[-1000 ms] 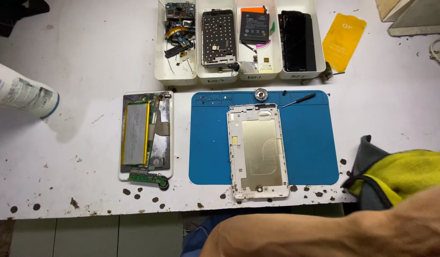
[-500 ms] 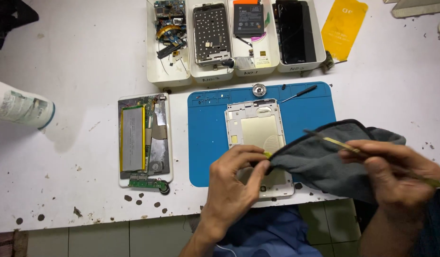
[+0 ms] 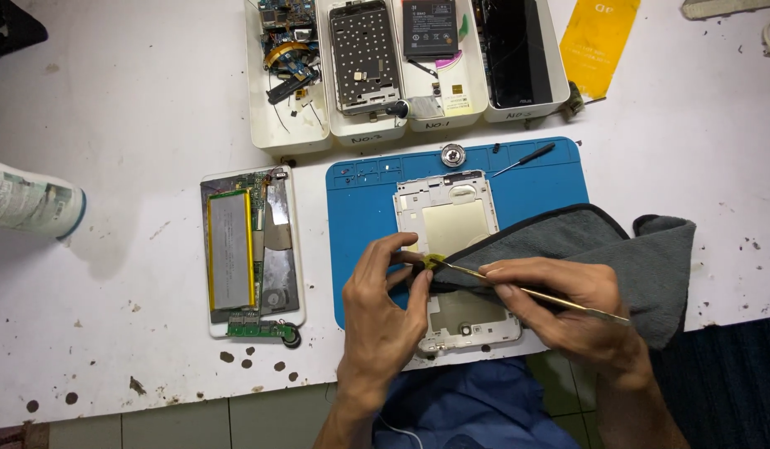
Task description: Cleaning adhesive residue from a smartphone frame using a cloth and a precision tool
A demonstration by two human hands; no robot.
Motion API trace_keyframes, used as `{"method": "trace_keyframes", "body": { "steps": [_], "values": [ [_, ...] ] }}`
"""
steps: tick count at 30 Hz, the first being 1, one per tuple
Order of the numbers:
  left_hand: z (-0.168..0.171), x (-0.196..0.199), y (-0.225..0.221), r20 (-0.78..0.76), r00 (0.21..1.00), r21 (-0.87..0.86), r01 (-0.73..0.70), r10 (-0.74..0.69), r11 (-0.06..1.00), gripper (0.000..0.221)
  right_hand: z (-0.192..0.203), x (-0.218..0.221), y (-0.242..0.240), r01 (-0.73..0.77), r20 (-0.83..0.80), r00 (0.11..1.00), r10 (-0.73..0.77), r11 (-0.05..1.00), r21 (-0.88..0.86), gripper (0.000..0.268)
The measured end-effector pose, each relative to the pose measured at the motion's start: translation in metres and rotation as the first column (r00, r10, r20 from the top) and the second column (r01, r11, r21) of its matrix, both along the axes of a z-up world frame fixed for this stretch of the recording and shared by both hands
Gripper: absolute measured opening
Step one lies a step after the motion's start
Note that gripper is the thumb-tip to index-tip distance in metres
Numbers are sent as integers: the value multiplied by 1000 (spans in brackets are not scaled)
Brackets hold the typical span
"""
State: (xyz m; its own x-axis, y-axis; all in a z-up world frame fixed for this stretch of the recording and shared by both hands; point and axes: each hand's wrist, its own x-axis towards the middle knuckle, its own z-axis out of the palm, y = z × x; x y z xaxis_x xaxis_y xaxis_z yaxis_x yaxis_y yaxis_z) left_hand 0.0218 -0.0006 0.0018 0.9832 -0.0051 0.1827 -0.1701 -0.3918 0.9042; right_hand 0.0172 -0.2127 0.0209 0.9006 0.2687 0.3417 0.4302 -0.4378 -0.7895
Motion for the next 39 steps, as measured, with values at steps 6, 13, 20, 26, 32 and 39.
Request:
{"method": "trace_keyframes", "body": {
  "steps": [6, 13, 20, 26, 32, 39],
  "values": [
    [-7, -2, 14, 197, 980, 313, -70, 7, 947, 40, -6, 7, 11, -60, 103, 992, 72, 992, -112, 16],
    [-24, -14, 25, 182, 982, 474, -42, -51, 880, 42, -19, 13, 11, -138, 77, 986, 147, 984, -116, 28],
    [-24, -13, 26, 151, 988, 471, -37, -40, 881, 43, -18, 9, 6, -30, 65, 997, 32, 999, -38, 21],
    [-20, -9, 21, 161, 987, 448, -64, -10, 892, 30, -14, 8, 5, -98, 4, 995, 98, 994, -39, 21],
    [-13, -9, 17, 162, 987, 435, -63, -9, 898, 10, -19, -3, -8, -53, -27, 998, 53, 999, 1, 24],
    [-8, -14, 24, 250, 952, 506, 27, -177, 862, 17, -12, -20, -61, 272, -10, 962, -273, 953, 132, 40]
  ]
}}
